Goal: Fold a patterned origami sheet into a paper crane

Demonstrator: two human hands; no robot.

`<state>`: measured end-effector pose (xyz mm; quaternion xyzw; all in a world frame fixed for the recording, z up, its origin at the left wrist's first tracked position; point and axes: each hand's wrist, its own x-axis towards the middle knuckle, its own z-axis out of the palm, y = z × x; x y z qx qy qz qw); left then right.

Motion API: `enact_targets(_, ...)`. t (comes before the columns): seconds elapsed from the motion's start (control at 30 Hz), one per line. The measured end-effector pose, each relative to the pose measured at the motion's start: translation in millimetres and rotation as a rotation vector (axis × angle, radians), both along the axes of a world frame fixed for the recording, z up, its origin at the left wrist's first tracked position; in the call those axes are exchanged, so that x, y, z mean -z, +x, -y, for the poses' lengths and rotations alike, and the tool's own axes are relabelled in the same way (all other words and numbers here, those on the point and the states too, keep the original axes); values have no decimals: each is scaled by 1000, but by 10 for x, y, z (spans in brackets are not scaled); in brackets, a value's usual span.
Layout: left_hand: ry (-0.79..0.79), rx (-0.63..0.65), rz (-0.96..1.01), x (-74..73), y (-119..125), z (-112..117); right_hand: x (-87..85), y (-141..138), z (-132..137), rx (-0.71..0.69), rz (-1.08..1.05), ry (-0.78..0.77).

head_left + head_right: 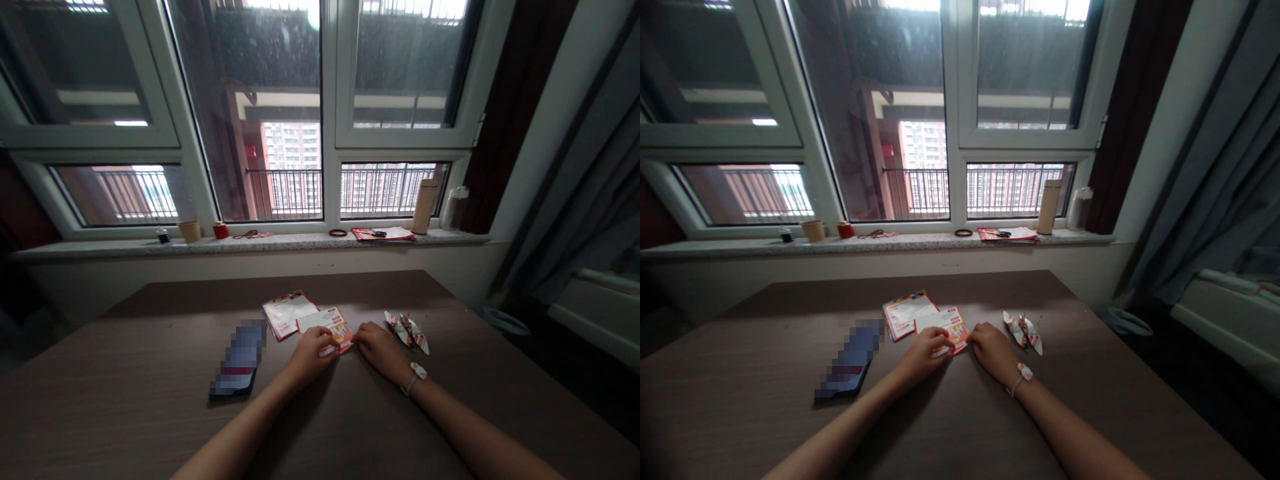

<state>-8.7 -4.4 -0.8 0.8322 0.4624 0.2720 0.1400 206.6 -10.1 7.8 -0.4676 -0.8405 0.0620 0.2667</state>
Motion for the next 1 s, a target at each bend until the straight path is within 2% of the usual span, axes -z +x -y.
enact_targets(0.23,11,40,-72,26,-5,8,-103,107,4,-168,66,-32)
enact_targets(0.37,8,77,-78,-34,5,32,-163,180,2,-153,61,-147)
enact_targets(0.5,32,90,-123,-26,24,62,-171,201,12,-113,28,-162)
enact_targets(0.6,66,-35,-232,33,56,106,-118,106,65,-24,-10,-94)
enact_targets(0.67,62,-106,-303,64,83,138,-45,2,91,-14,-63,-29)
enact_targets(0.77,24,-86,-358,62,111,173,95,-131,74,-18,-112,7)
enact_targets(0.83,6,-66,-369,39,115,186,170,-164,41,-26,-21,-28)
enact_targets(1.0,-10,-91,-376,-16,103,219,187,-104,30,-3,167,-118)
